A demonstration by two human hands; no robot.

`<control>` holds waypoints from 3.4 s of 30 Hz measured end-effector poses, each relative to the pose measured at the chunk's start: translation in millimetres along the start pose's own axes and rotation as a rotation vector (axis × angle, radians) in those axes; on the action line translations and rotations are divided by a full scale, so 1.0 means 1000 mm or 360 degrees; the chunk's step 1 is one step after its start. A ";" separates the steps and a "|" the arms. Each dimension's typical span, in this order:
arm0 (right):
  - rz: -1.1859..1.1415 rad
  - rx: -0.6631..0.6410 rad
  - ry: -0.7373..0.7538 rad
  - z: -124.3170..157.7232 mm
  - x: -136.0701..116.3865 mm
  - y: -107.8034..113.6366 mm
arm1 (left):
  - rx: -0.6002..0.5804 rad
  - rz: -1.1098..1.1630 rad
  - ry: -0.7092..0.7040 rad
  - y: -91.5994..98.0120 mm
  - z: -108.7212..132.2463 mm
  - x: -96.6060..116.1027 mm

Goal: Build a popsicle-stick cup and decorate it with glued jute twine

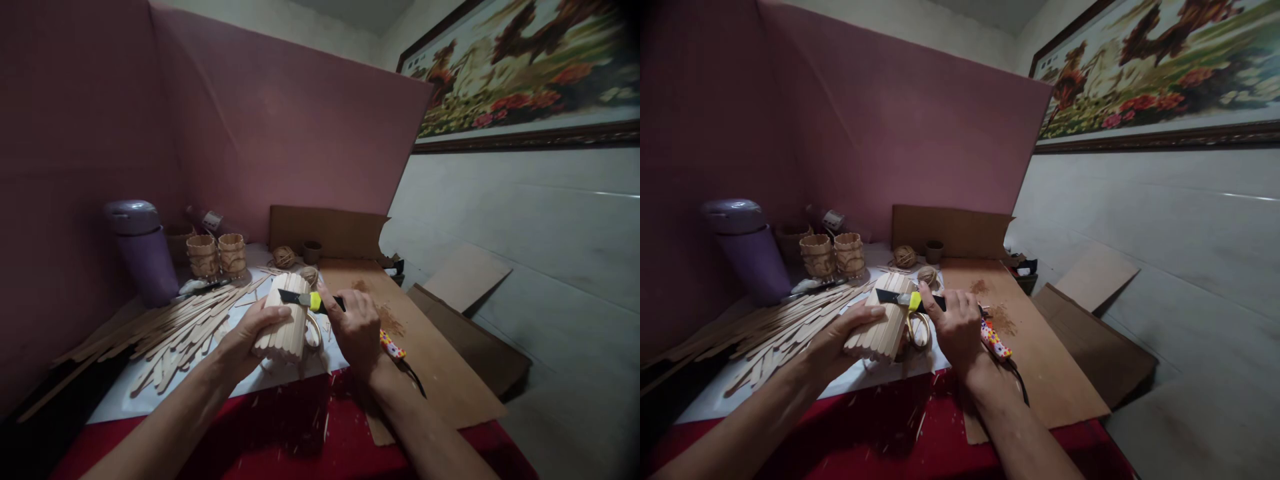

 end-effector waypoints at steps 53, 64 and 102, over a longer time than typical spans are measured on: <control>-0.0381 -0.0052 -0.0172 0.001 -0.008 0.018 | -0.0230 -0.0075 -0.0334 -0.009 0.004 0.021; -0.0153 -0.0097 -0.0103 0.002 -0.006 0.012 | -0.0240 -0.0174 -0.0356 -0.011 0.002 0.015; -0.0540 -0.0295 -0.0586 -0.020 0.005 0.003 | -0.0268 -0.0309 -0.0324 -0.008 0.004 0.018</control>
Point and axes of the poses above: each hand's wrist, its own z-axis away from the middle knuckle, its own y-axis out of the back of the hand, x = y × z, the point moved 5 cm from there along -z, towards the middle knuckle, and after that the axes turned 6 degrees about z, right-handed, at the moved point
